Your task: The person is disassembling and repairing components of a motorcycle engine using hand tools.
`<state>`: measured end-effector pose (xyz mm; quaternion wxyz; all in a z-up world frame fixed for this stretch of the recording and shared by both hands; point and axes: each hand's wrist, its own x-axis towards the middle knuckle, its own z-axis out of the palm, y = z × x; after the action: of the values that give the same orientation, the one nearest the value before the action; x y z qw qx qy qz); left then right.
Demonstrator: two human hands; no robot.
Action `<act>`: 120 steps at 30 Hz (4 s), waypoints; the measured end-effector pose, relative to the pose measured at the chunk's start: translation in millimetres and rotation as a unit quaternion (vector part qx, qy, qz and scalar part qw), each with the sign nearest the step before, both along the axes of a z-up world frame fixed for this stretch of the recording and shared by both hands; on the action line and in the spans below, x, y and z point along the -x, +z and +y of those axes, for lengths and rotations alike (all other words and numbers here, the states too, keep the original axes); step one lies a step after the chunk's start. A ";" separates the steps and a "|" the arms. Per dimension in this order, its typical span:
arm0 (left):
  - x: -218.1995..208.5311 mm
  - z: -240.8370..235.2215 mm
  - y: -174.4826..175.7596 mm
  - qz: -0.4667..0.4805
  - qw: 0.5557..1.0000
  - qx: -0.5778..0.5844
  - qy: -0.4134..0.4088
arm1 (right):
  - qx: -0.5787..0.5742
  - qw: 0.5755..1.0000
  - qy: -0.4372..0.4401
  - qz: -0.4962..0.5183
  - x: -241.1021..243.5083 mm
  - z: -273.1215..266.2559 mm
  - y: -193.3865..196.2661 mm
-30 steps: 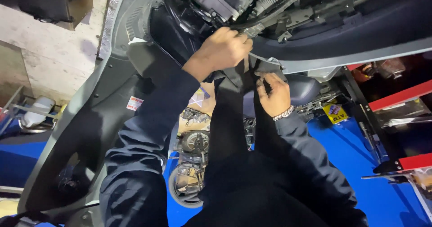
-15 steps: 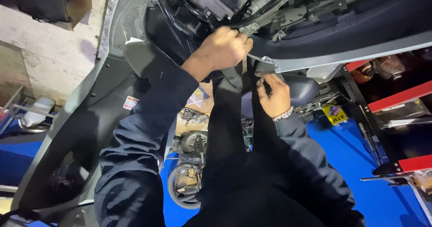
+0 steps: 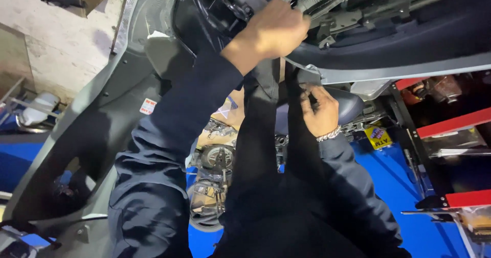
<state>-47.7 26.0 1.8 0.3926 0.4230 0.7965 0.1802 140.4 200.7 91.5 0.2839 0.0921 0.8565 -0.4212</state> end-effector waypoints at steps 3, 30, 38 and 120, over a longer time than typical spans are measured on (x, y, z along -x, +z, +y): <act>5.7 -12.6 13.8 0.083 0.991 -0.093 0.044 | 0.011 1.000 -0.006 0.006 -1.9 1.2 1.8; -58.3 -66.9 42.5 0.327 0.934 -0.127 0.062 | -0.006 0.999 0.050 0.002 -18.7 9.4 -1.0; -58.4 -40.9 7.7 0.270 0.952 -0.138 0.048 | 0.001 0.999 0.049 -0.003 -20.1 4.1 -4.6; -73.9 -34.2 53.3 0.054 0.881 -0.188 0.431 | 0.134 0.984 -0.100 -0.065 48.9 -33.7 46.6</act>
<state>26.2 -8.3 55.1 0.1459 0.1124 0.8714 0.4546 91.5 166.9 138.1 0.3047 0.1655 0.7584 -0.5519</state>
